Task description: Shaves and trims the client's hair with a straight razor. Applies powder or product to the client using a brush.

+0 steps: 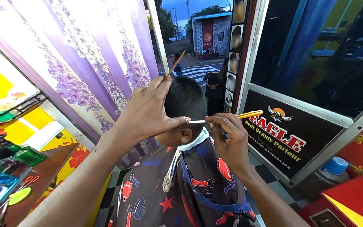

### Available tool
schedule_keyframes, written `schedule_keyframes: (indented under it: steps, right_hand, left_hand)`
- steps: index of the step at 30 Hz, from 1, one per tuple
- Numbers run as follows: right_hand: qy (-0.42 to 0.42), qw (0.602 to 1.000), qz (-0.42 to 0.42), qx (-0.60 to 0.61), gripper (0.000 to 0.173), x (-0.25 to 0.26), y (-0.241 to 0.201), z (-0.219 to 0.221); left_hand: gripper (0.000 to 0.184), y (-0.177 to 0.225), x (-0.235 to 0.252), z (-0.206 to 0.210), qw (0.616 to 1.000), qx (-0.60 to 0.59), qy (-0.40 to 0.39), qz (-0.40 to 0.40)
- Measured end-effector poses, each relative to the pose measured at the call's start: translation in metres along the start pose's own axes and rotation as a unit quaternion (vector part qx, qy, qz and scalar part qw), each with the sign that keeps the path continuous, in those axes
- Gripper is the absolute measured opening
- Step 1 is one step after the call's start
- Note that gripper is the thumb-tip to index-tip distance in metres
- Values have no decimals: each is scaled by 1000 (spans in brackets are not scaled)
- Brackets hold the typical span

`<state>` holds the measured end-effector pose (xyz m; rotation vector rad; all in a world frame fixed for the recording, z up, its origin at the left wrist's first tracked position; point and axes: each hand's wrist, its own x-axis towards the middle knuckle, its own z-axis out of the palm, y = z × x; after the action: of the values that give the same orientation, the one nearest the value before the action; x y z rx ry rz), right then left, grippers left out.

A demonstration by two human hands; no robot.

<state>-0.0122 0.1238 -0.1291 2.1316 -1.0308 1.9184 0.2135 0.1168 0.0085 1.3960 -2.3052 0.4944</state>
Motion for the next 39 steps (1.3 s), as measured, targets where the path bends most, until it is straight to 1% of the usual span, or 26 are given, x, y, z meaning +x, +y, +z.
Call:
schedule_keyframes:
  steps: [8, 18, 25, 29, 34, 39]
  right_hand:
    - [6, 999, -38, -9, 23, 2, 2, -4]
    - [14, 995, -64, -80, 23, 3, 1, -2]
    - [52, 992, -85, -79, 23, 1, 1, -6]
    - [75, 991, -85, -69, 21, 0, 1, -10]
    - [58, 994, -66, -60, 21, 1, 2, -13]
    - [64, 993, -68, -74, 22, -2, 3, -16]
  left_hand:
    - [109, 1, 1, 1, 999, 3, 40, 36]
    - [106, -1, 6, 3, 998, -13, 49, 33]
    - [104, 8, 7, 2, 997, -2, 57, 44]
    - [104, 9, 9, 2, 998, -6, 54, 45]
    - [104, 16, 10, -1, 997, 2, 54, 57]
    - [105, 21, 11, -1, 997, 26, 51, 52]
